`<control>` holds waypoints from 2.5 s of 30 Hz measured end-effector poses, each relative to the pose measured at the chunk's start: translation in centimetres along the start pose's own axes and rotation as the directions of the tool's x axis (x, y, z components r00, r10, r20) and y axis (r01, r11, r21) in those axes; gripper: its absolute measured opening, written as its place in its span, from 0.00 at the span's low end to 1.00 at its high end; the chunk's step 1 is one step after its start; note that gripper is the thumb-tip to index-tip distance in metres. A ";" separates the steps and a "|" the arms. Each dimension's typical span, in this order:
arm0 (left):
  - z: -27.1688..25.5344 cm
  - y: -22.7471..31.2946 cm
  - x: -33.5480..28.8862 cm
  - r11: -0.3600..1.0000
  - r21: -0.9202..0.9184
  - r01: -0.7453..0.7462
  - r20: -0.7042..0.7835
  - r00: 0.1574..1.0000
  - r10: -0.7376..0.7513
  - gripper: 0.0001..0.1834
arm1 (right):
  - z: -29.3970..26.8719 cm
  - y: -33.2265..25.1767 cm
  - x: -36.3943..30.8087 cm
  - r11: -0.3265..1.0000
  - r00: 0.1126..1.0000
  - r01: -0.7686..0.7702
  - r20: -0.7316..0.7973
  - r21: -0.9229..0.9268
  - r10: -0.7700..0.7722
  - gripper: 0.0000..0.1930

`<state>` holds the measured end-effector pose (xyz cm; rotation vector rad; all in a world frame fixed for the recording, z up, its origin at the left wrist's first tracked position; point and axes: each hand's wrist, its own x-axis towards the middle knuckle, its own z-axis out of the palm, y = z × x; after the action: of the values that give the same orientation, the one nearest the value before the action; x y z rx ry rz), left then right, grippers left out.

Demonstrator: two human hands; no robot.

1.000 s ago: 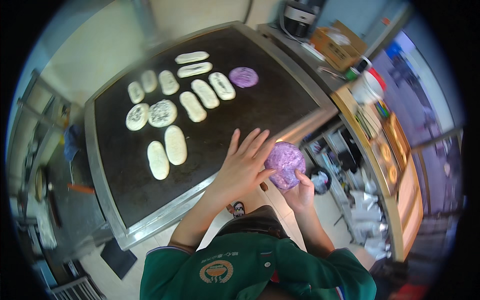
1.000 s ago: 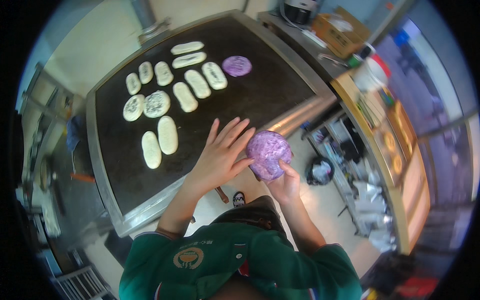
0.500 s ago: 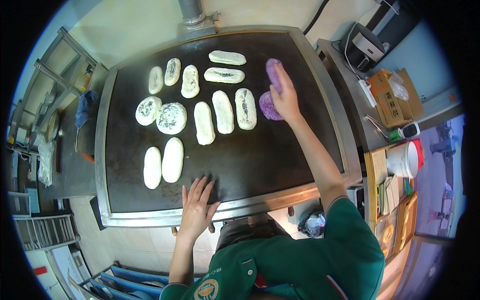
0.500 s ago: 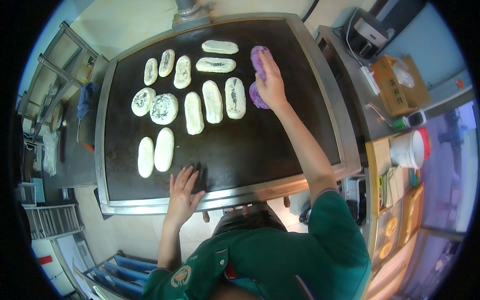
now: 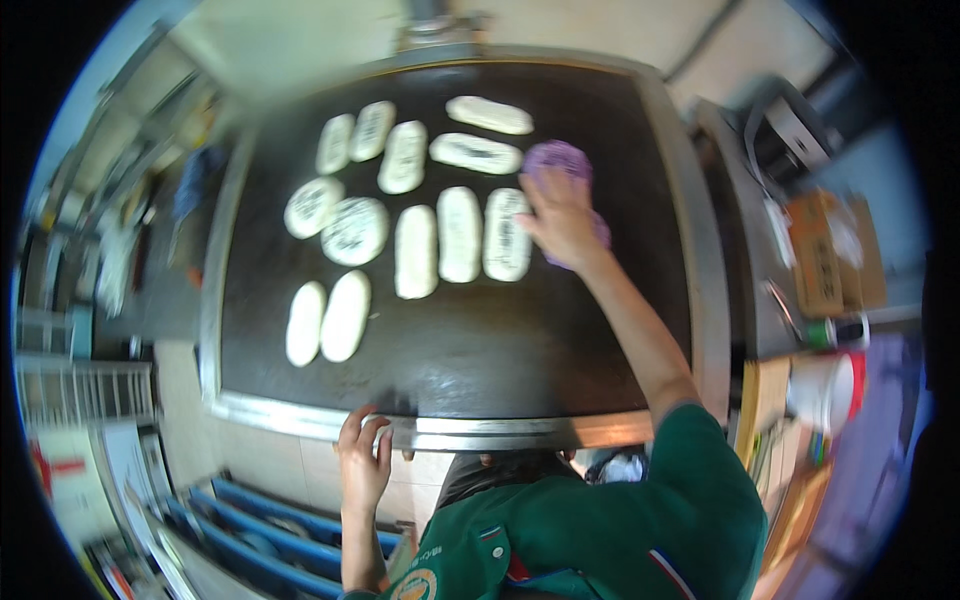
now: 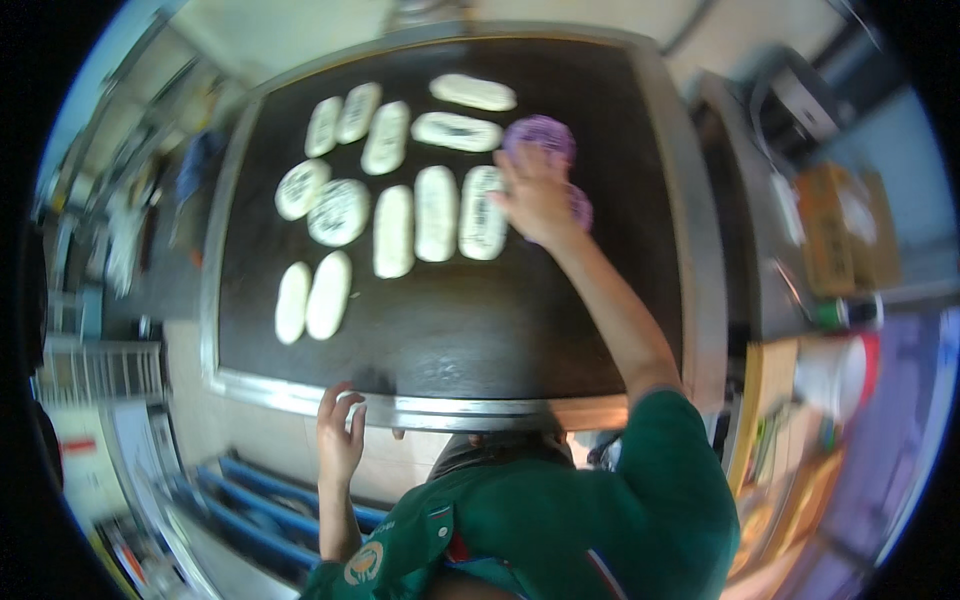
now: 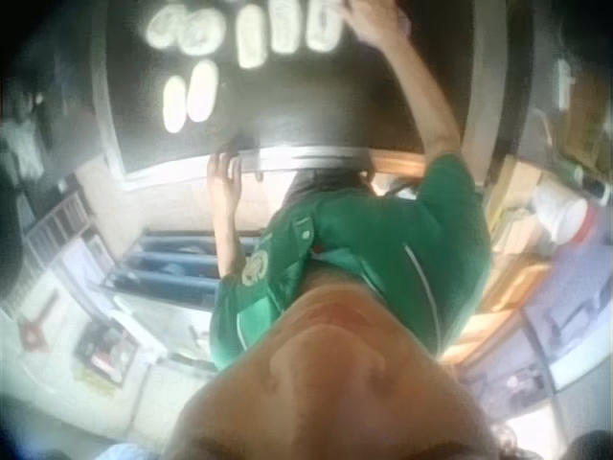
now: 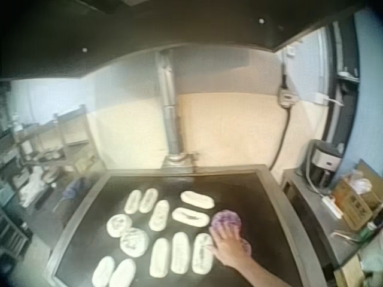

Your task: The person flattens dough pieces with a rolling pin, places them on a griddle, flips them with tongs, and transfers cooked flatbreads to a wooden tray. The person handles both white and purple dough and uses a rolling pin and tongs throughout.

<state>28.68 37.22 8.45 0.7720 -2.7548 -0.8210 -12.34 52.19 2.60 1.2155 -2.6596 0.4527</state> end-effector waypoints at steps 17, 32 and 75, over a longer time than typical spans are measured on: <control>-11.6 -21.5 -13.7 0.977 -0.210 -0.026 -0.045 0.999 0.017 0.10 | -1.0 -33.8 -3.1 0.850 0.923 0.357 -0.009 0.386 -0.384 0.26; -26.6 -44.7 -24.4 0.922 -0.181 0.343 -0.159 0.915 -0.372 0.18 | 12.6 -70.3 13.4 0.652 0.844 0.502 -0.156 0.568 -0.513 0.27; -46.2 -63.8 33.7 -0.449 -0.719 0.531 0.487 0.845 0.220 0.30 | 21.5 -99.1 32.2 0.340 0.999 -0.013 -0.002 0.940 0.043 0.49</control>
<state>41.09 -47.50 12.31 0.4481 -0.5774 -3.0496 41.23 -39.29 11.36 1.2883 -2.2684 2.2499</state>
